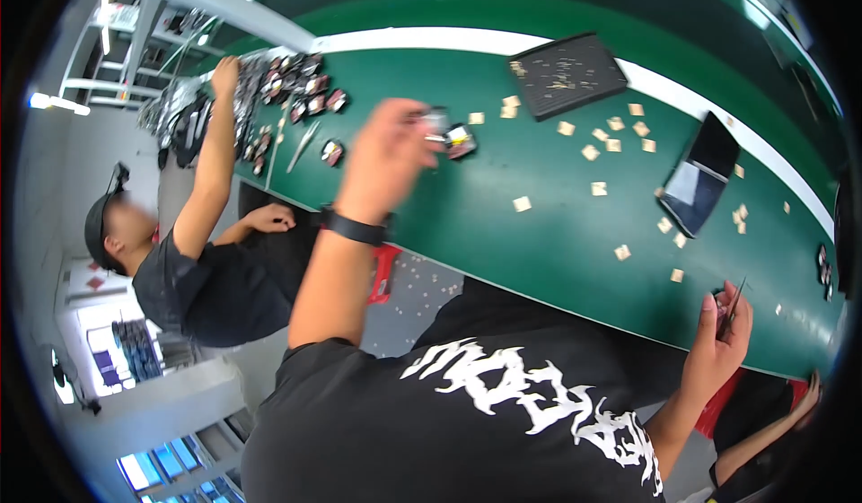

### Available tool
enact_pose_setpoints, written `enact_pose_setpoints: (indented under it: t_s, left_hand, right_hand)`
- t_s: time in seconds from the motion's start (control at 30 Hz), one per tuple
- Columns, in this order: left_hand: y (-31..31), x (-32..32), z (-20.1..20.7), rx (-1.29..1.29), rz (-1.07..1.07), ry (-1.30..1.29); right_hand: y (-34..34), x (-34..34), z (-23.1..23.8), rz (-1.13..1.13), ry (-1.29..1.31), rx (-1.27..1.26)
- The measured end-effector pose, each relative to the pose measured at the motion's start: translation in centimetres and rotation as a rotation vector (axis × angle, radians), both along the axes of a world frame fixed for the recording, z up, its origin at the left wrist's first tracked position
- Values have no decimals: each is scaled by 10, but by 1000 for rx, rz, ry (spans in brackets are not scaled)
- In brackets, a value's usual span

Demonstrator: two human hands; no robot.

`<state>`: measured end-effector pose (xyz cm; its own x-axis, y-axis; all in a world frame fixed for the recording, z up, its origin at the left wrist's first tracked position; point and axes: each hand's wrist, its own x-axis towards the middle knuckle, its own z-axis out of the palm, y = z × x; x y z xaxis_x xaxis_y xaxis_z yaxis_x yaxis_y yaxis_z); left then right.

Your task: The person is assembling a small electronic device, specifically a smart watch, by connecting internal components and using tweezers and a screwdriver.

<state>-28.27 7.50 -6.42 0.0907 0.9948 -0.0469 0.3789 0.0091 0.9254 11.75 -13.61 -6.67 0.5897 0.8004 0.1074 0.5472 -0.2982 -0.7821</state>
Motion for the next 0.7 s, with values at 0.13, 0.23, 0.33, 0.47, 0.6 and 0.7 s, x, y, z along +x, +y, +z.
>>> enact_pose_setpoints:
  t_s: [0.13,0.23,0.33,0.47,0.6,0.7]
  left_hand:
    - [47,-86,-13,33,51,406]
    - [62,-153,-27,-149,138,271]
    - [75,-147,-16,-340,118,336]
    - [81,-98,9,-350,64,668]
    - [76,-55,37,-196,71,1233]
    - [46,22,51,146,99,1388]
  right_hand:
    - [-5,18,-6,-51,-346,-40]
    - [-1,26,-18,-40,-394,-58]
    - [-5,29,-13,-136,-252,-179]
    - [-11,37,-10,-183,-134,-221]
    - [-17,45,-16,-153,-85,-104]
    - [-16,43,-9,-143,30,21]
